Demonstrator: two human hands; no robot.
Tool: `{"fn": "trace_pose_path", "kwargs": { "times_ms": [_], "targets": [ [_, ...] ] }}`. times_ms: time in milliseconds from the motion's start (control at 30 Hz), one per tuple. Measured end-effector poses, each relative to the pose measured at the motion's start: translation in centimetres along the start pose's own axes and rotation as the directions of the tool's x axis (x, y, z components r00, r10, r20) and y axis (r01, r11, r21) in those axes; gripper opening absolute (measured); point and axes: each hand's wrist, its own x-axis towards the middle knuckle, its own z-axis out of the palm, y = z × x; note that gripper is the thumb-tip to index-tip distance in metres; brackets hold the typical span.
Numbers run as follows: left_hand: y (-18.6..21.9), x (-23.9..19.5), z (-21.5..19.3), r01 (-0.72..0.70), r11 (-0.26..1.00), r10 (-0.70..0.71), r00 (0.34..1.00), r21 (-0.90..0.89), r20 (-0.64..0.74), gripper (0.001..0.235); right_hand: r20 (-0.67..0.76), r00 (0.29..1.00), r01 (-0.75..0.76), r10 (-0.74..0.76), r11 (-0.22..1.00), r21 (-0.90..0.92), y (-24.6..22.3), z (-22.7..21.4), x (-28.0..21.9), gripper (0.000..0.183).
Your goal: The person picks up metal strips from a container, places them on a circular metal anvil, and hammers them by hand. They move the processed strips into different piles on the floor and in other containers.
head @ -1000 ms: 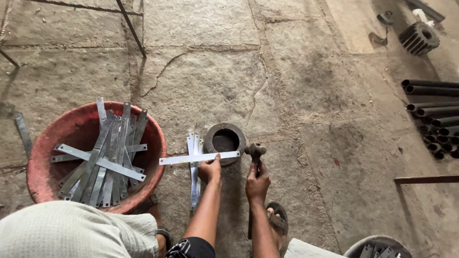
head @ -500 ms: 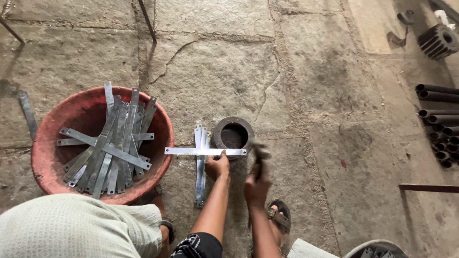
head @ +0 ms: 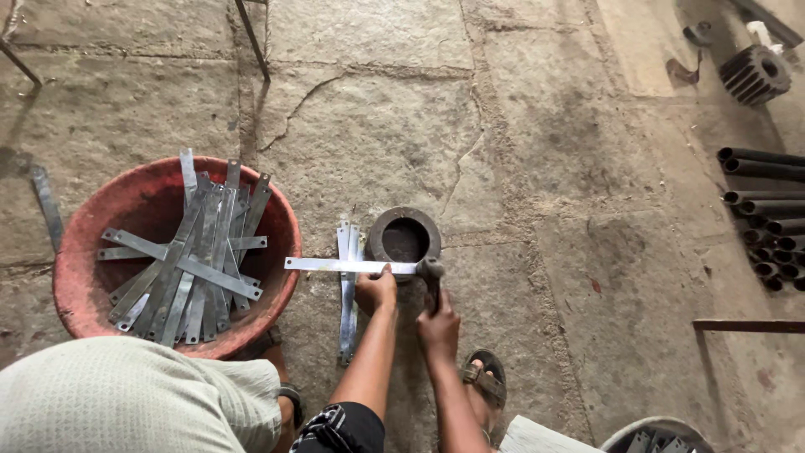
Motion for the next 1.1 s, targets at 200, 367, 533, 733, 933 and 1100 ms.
{"fn": "trace_pose_path", "kwargs": {
  "times_ms": [200, 367, 533, 733, 933, 1100],
  "targets": [
    [-1.7, 1.7, 0.8, -0.111, 0.993, 0.113, 0.990, -0.033, 0.090, 0.039, -0.014, 0.930, -0.364, 0.367, 0.917, -0.161, 7.7, 2.9, -0.8, 0.034],
    [-3.4, 4.1, -1.1, -0.445, 0.891, 0.429, 0.890, 0.086, 0.156, 0.034, 0.022, 0.855, -0.489, 0.518, 0.820, -0.298, 15.3, 3.6, -3.9, 0.039],
    [-5.9, 4.6, -5.1, -0.454, 0.829, 0.279, 0.841, 0.326, 0.463, 0.041, 0.087, 0.830, -0.507, 0.550, 0.811, -0.291, 17.3, 4.5, -3.2, 0.042],
    [-6.7, 3.5, -8.0, -0.423, 0.747, 0.285, 0.901, 0.512, 0.328, 0.044, 0.074, 0.838, -0.501, 0.541, 0.816, -0.288, 16.8, 4.1, -3.0, 0.045],
    [0.7, 9.2, -14.4, -0.401, 0.826, 0.502, 0.843, 0.397, -0.192, 0.027, 0.059, 0.833, -0.524, 0.551, 0.817, -0.239, 15.4, 4.4, -3.5, 0.042],
    [2.2, 16.7, -22.7, -0.102, 0.928, 0.278, 0.830, 0.357, -0.483, 0.036, 0.031, 0.847, -0.512, 0.531, 0.829, -0.224, 15.2, 5.2, -3.8, 0.041]
  ]
}}
